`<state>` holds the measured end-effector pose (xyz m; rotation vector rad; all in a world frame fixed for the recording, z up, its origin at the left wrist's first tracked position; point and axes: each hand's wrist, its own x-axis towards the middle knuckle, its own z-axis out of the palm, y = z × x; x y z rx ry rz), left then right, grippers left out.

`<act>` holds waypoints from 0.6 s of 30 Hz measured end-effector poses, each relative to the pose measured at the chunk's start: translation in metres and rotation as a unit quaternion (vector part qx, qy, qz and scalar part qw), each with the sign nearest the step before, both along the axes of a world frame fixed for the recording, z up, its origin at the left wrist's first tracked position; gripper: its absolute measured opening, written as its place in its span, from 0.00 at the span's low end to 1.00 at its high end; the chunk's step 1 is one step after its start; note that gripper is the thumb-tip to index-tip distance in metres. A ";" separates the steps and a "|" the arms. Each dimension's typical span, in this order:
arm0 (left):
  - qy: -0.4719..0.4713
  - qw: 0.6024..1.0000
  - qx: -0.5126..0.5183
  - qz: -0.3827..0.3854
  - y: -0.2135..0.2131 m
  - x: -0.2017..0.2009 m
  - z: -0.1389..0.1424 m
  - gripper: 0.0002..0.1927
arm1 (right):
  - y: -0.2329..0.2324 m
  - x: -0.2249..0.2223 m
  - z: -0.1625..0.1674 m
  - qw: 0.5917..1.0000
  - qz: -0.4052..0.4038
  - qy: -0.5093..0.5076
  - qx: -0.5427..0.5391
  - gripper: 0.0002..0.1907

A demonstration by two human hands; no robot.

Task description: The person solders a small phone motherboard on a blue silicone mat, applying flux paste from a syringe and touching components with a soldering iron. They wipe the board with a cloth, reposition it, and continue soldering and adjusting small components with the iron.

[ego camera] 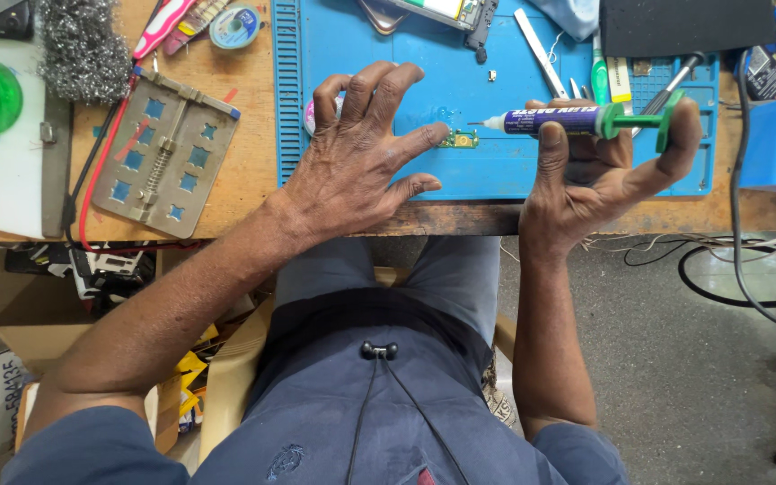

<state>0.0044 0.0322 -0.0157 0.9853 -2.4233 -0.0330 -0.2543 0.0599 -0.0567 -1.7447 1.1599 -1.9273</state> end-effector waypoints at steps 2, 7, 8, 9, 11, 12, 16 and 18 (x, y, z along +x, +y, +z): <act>-0.007 1.000 0.001 -0.001 -0.001 -0.001 0.000 0.28 | 0.001 -0.002 -0.003 1.000 -0.004 -0.011 0.009 0.46; -0.015 1.000 -0.007 -0.001 -0.001 -0.002 0.000 0.28 | 0.003 -0.007 -0.008 0.999 -0.012 -0.022 0.020 0.47; -0.018 1.000 -0.006 0.000 -0.001 -0.002 0.000 0.28 | 0.004 -0.007 -0.009 0.999 -0.014 -0.020 0.021 0.47; -0.021 1.000 -0.004 0.001 -0.001 -0.002 -0.001 0.27 | 0.004 -0.008 -0.010 0.999 -0.015 -0.019 0.021 0.47; -0.029 1.000 -0.008 0.006 -0.001 -0.002 -0.001 0.27 | 0.004 -0.008 -0.011 1.000 -0.012 -0.020 0.020 0.47; -0.034 0.999 -0.014 0.009 0.000 -0.002 -0.001 0.26 | 0.004 -0.009 -0.012 1.000 -0.010 -0.018 0.017 0.47; -0.040 0.999 -0.011 0.015 0.000 -0.003 -0.002 0.27 | 0.000 -0.013 -0.014 1.000 0.002 -0.022 0.000 0.47; -0.011 1.000 -0.014 0.006 -0.001 -0.002 -0.002 0.28 | -0.001 -0.014 -0.016 0.999 0.000 -0.037 0.001 0.47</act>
